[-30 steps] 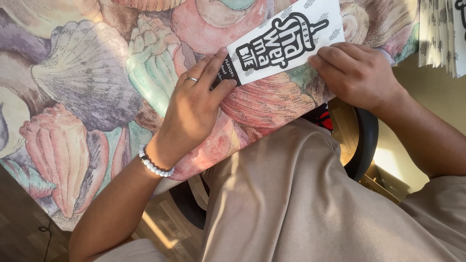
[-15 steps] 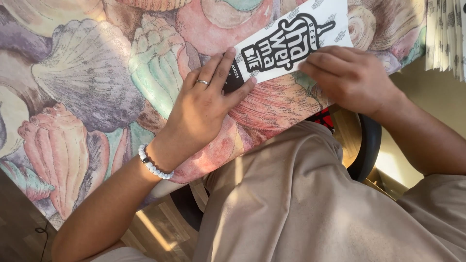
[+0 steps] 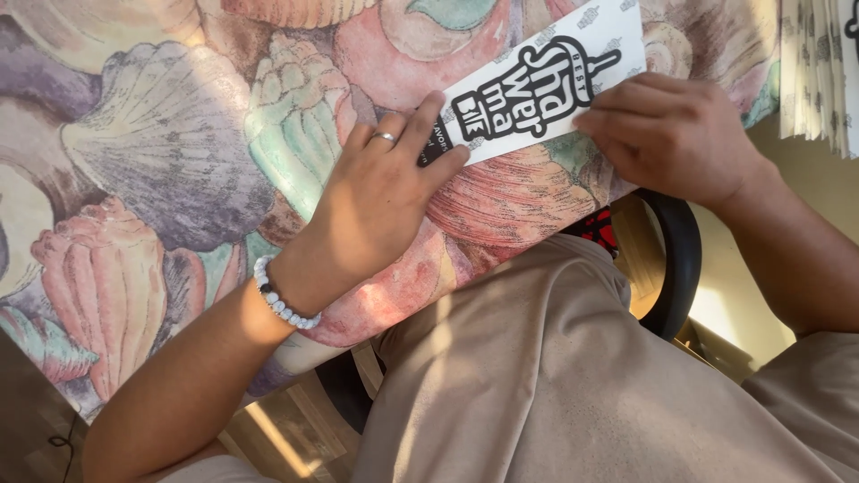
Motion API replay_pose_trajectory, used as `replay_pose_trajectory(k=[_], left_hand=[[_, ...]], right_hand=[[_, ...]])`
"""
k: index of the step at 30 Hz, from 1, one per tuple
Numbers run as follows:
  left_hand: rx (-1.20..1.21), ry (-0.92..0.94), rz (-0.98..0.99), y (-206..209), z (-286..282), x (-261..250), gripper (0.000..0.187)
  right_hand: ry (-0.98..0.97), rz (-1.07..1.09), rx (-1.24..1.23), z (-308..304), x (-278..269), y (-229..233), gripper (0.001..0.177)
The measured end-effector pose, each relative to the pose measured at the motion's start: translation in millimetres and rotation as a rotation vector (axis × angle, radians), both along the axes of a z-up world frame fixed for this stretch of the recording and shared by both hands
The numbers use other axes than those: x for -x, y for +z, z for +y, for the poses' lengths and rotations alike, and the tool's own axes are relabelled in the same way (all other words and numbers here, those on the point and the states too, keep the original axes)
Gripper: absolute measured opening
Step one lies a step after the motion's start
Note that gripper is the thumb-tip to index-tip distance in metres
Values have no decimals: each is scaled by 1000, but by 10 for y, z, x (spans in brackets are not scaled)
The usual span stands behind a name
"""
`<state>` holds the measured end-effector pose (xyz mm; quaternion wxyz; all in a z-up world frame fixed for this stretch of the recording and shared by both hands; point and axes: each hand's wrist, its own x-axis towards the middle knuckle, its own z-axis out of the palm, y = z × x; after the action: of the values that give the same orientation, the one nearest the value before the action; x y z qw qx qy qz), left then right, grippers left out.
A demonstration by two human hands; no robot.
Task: Peeling and handling sticker sheets to prepare them for use or packaging.
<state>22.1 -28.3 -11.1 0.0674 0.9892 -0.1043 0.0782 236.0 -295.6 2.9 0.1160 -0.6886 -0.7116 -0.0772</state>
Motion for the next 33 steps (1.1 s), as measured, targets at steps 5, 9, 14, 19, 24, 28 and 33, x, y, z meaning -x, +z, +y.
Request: replay_pose_trajectory(k=[5, 9, 14, 19, 24, 28, 33], left_hand=[[-86, -27, 24, 137, -38, -54, 52], [-128, 19, -30, 64, -84, -16, 50], [-47, 5, -13, 34, -76, 13, 53], [-90, 0, -21, 43, -83, 7, 50], [-183, 23, -9, -31, -163, 39, 74], [-216, 32, 59, -56, -228, 53, 70], [139, 129, -76, 113, -210, 198, 44]], right_hand=[[-106, -251, -17, 598, 213, -53, 32], [-107, -234, -61, 982, 351, -183, 28], [-163, -129, -61, 601, -105, -279, 36], [-298, -171, -98, -34, -785, -605, 36], [-369, -348, -109, -88, -474, -381, 22], [-72, -95, -125, 24, 273, -145, 9], [-79, -108, -97, -176, 236, -151, 19]])
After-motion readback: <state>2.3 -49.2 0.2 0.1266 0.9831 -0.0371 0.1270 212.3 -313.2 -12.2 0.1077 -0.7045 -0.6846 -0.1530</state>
